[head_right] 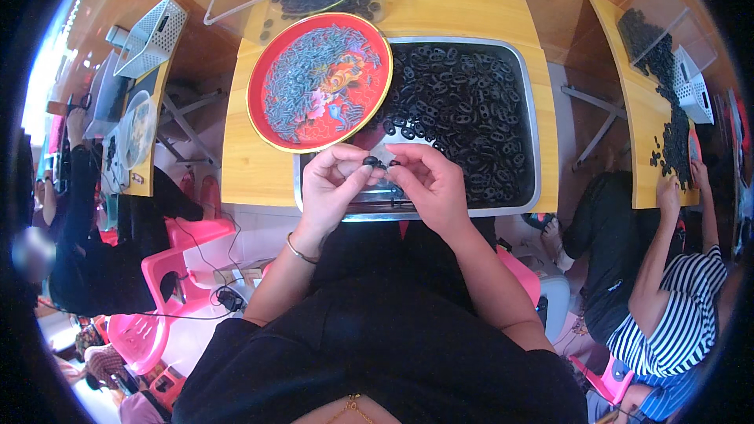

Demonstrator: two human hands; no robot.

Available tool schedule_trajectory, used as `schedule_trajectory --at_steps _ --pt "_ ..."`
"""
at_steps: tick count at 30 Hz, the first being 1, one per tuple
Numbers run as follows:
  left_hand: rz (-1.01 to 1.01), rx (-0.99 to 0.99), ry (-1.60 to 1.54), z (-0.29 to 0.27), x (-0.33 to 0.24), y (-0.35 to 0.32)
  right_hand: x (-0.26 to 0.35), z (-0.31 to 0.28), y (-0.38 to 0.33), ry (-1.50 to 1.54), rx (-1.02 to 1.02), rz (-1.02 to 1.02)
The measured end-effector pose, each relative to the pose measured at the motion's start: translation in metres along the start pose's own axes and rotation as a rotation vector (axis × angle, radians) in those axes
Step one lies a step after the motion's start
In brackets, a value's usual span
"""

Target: The person assembles cord lock toggles by picking up springs from a round dish and plastic components from a metal tray and fitting them together by hand.

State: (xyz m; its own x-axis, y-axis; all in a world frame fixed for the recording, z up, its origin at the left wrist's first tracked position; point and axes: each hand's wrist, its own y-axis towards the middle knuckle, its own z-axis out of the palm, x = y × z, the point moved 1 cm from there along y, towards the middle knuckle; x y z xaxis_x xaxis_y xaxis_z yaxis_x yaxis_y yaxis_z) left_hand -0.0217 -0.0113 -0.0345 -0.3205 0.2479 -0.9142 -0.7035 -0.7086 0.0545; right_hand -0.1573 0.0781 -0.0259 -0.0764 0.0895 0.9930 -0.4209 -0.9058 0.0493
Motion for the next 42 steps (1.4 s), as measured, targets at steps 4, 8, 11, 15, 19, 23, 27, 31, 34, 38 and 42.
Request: schedule_trajectory --at_steps 4,8,11,15,19,23,27,31,34,38,42 --pt "-0.009 -0.051 -0.086 0.004 -0.002 0.002 -0.004 -0.003 -0.001 0.082 0.018 0.003" --pt "-0.005 -0.007 -0.053 0.000 0.005 0.003 -0.003 -0.004 0.000 0.122 0.010 -0.002" --pt "-0.007 0.014 -0.066 0.001 0.006 0.003 -0.004 -0.007 0.001 0.124 0.018 -0.001" --pt "-0.021 0.015 -0.063 0.002 0.006 0.005 -0.003 -0.008 0.001 0.126 0.024 -0.002" --pt "-0.023 0.011 -0.095 0.002 0.007 0.005 -0.003 -0.004 0.001 0.124 0.005 0.008" --pt "-0.016 0.014 -0.080 0.002 0.007 0.004 -0.004 -0.002 0.001 0.126 -0.001 0.015" --pt "-0.009 0.024 -0.093 0.001 0.007 0.004 -0.005 -0.001 0.000 0.136 -0.007 0.015" --pt "-0.001 0.028 -0.109 0.003 0.007 0.004 -0.007 -0.002 0.000 0.136 -0.021 0.027" --pt "0.003 0.027 -0.108 0.003 0.007 0.004 -0.006 -0.002 0.000 0.136 -0.028 0.026" --pt "0.011 0.032 -0.090 0.002 0.009 0.004 -0.007 -0.002 0.001 0.139 -0.034 0.024" --pt "-0.002 0.035 -0.095 0.003 0.007 0.004 -0.006 -0.003 0.001 0.151 -0.033 0.040"
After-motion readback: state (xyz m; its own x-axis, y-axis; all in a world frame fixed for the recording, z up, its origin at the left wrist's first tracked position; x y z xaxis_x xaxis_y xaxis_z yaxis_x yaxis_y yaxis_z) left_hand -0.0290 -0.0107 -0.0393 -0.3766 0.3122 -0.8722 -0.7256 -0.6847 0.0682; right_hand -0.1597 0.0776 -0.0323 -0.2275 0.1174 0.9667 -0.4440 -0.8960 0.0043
